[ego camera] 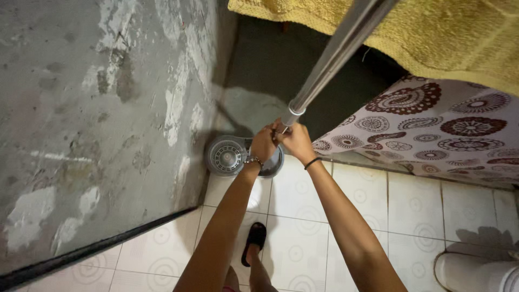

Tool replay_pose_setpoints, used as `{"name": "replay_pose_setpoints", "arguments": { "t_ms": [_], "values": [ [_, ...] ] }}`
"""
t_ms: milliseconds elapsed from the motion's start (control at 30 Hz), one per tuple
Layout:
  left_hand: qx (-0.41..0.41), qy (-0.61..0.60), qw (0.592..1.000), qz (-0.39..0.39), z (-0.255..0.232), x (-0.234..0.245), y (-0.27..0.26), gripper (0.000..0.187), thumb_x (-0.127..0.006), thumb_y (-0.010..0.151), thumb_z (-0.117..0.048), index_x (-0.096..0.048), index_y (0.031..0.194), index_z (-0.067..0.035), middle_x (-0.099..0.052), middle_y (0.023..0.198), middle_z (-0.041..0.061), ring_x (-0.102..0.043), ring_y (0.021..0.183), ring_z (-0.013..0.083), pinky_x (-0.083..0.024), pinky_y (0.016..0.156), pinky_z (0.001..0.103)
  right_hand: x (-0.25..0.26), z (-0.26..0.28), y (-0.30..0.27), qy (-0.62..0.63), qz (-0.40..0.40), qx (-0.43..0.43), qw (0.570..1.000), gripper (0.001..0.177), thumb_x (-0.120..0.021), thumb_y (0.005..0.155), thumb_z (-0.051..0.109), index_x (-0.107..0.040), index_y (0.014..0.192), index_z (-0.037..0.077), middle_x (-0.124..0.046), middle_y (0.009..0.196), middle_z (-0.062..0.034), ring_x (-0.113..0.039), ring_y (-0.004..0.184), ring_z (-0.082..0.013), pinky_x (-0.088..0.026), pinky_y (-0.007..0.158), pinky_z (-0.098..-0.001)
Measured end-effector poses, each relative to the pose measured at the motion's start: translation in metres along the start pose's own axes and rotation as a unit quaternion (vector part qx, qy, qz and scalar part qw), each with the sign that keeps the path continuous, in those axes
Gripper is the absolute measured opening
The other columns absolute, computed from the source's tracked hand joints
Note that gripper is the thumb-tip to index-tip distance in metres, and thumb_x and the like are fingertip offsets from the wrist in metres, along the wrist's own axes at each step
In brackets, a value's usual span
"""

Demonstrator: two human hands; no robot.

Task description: The person attaches a mop head to a pole and mops the bathroom tile floor, navigating around a toilet and vanity.

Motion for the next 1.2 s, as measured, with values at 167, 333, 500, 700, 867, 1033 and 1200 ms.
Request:
{"name": "replay_pose_setpoints", "arguments": {
  "t_ms": [167,333,500,700,867,1033,1200],
  "values": [
    [0.095,-0.053,0.993,0.038,-0.014,-0.006,0.006,0.036,-0.071,0.084,-0.018,-0.070,0.119,-0.008,-0.074,0.100,0.021,-0.073,0.091,0.0359,-0.057,0.077,0.042,0.000,-0.029,0.007,0.013,-0.006,0.020,1.000,0.021,-0.074,0.077,0.007,-0.071,0.097,0.002,-0.077,0.091,-0.0130,-0.077,0.083,-0.0230,-0.060,0.077,-0.0366],
    [0.078,-0.154,0.983,0.068,-0.016,-0.011,-0.003,0.049,-0.077,0.079,-0.017,-0.068,0.127,-0.011,-0.075,0.098,0.017,-0.072,0.081,0.0278,-0.057,0.073,0.037,-0.006,-0.044,-0.002,0.058,-0.005,0.016,0.998,0.016,-0.070,0.078,0.001,-0.068,0.094,0.001,-0.076,0.091,-0.0114,-0.077,0.083,-0.0204,-0.062,0.073,-0.0349],
    [0.065,-0.168,0.980,0.085,-0.011,-0.055,0.011,0.036,-0.084,0.076,-0.015,-0.070,0.108,-0.005,-0.077,0.095,0.013,-0.076,0.084,0.0220,-0.060,0.076,0.033,0.022,-0.044,-0.007,0.025,-0.050,-0.047,0.997,0.022,-0.071,0.077,0.001,-0.068,0.099,0.004,-0.076,0.086,-0.0105,-0.077,0.083,-0.0195,-0.062,0.073,-0.0333],
    [0.046,-0.147,0.982,0.106,-0.015,-0.074,0.018,0.027,-0.081,0.081,-0.016,-0.073,0.103,-0.004,-0.076,0.094,0.017,-0.077,0.086,0.0278,-0.059,0.076,0.038,0.033,-0.041,-0.015,-0.023,-0.123,-0.014,0.992,0.017,-0.074,0.078,0.004,-0.072,0.095,0.004,-0.077,0.091,-0.0117,-0.077,0.084,-0.0244,-0.060,0.072,-0.0343],
    [0.024,-0.165,0.977,0.136,-0.031,-0.087,0.027,0.021,-0.073,0.092,-0.018,-0.071,0.106,-0.002,-0.075,0.101,0.020,-0.072,0.098,0.0370,-0.057,0.079,0.044,0.037,-0.051,-0.020,-0.074,-0.249,-0.077,0.963,0.019,-0.080,0.083,0.011,-0.073,0.097,0.000,-0.077,0.089,-0.0172,-0.076,0.083,-0.0287,-0.057,0.072,-0.0374],
    [0.013,-0.186,0.961,0.204,-0.065,-0.089,0.041,0.025,-0.069,0.089,-0.013,-0.069,0.112,-0.003,-0.075,0.105,0.018,-0.073,0.100,0.0334,-0.057,0.083,0.041,0.065,-0.050,-0.032,-0.048,-0.292,-0.106,0.949,0.024,-0.080,0.082,0.012,-0.071,0.100,-0.001,-0.077,0.091,-0.0168,-0.076,0.082,-0.0269,-0.058,0.071,-0.0376],
    [0.033,-0.185,0.958,0.219,-0.059,-0.100,0.039,0.029,-0.069,0.086,-0.010,-0.069,0.114,-0.003,-0.076,0.103,0.017,-0.074,0.099,0.0313,-0.056,0.083,0.040,0.064,-0.058,-0.037,-0.050,-0.275,-0.107,0.954,0.021,-0.081,0.081,0.011,-0.075,0.099,0.002,-0.077,0.089,-0.0155,-0.076,0.081,-0.0252,-0.057,0.071,-0.0370]
  ]
}}
Point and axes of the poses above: each hand's wrist, its own y-axis towards the middle knuckle, its own x-axis out of the back of the hand, z = x × y, the point moved 2 cm from there along y, towards the middle knuckle
